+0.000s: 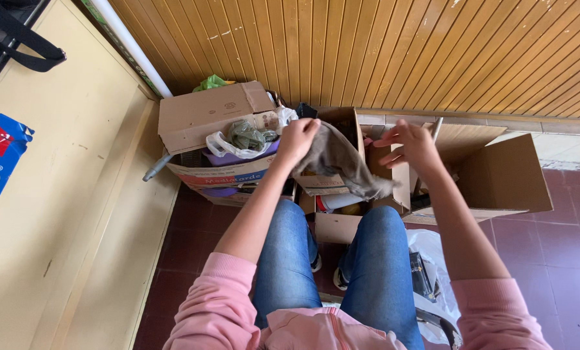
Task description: The person picks up a black plastic electronics housing from a box and wipes it repeatedly with a cloth while sitting on the floor next to several other boxes of components.
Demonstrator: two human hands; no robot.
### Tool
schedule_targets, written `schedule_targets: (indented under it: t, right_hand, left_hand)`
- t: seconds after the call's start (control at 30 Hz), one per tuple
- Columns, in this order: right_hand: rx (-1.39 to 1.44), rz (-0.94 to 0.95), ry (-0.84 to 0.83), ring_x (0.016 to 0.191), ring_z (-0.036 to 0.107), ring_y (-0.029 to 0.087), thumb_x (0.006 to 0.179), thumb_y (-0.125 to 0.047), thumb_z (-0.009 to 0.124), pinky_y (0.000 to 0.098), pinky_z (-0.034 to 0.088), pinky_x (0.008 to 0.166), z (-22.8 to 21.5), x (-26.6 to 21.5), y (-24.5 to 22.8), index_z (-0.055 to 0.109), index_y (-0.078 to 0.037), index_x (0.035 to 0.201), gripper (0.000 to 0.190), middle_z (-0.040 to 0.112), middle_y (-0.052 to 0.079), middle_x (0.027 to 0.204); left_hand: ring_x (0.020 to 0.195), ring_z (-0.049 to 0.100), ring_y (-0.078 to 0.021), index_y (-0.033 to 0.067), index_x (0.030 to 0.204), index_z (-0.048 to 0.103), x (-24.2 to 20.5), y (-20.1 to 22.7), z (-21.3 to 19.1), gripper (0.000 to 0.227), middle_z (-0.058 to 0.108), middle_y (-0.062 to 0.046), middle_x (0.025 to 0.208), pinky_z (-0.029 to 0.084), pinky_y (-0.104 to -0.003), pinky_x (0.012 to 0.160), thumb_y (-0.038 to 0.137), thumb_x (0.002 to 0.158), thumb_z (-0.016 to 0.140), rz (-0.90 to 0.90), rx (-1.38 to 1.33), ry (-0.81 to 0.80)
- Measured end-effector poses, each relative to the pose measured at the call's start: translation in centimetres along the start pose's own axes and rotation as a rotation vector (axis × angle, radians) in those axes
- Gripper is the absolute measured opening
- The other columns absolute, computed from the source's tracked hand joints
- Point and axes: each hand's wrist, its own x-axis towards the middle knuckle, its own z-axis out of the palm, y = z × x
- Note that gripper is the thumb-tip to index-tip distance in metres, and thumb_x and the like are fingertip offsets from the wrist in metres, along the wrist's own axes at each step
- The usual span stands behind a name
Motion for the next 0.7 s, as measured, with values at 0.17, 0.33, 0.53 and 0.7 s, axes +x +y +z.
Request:
schedule_targets:
  t: [0.17,0.33,0.53,0.7]
  right_hand:
    - [-0.083,-0.276,-0.234,0.156,0.079,0.032,0.108,-0.025,0.104,0.0577,0.065,0.126,5.6,2.6,7.3,0.061,-0.026,0.193,0.095,0.085,0.016,0.165]
    - [-0.612,-0.291,-0.146,0.124,0.091,0.037,0.098,-0.013,0.096,0.06,0.07,0.116,6.5,1.2,8.4,0.099,-0.02,0.111,0.015,0.095,0.003,0.123]
    - [-0.246,-0.358,-0.062,0.178,0.06,0.04,0.093,-0.035,0.117,0.0852,0.042,0.143,8.5,0.4,6.9,0.07,-0.03,0.175,0.095,0.076,0.002,0.18]
    - [-0.669,-0.212,0.14,0.131,0.087,0.045,0.1,-0.05,0.104,0.0728,0.069,0.117,11.3,2.8,9.8,0.079,-0.024,0.133,0.049,0.091,0.002,0.134]
  left_hand:
    - [0.124,0.089,-0.0572,0.0298,0.137,0.098,-6.5,12.6,-1.8,0.039,0.097,-0.02,0.12,0.07,-0.073,0.11,0.053,0.125,0.069,0.208,-0.055,-0.256]
    - [0.111,0.09,-0.0603,0.0221,0.122,0.097,-5.2,10.1,-4.1,0.053,0.094,-0.022,0.103,0.073,-0.068,0.103,0.064,0.126,0.064,0.206,0.029,-0.149]
    - [0.112,0.092,-0.057,0.0223,0.115,0.099,-5.4,10.9,-5.7,0.051,0.096,-0.018,0.101,0.074,-0.066,0.103,0.062,0.122,0.067,0.138,0.138,-0.209]
    - [0.106,0.092,-0.055,0.0195,0.106,0.094,-7.2,14.1,-5.8,0.05,0.093,-0.017,0.094,0.074,-0.065,0.098,0.057,0.123,0.066,0.174,0.236,-0.204]
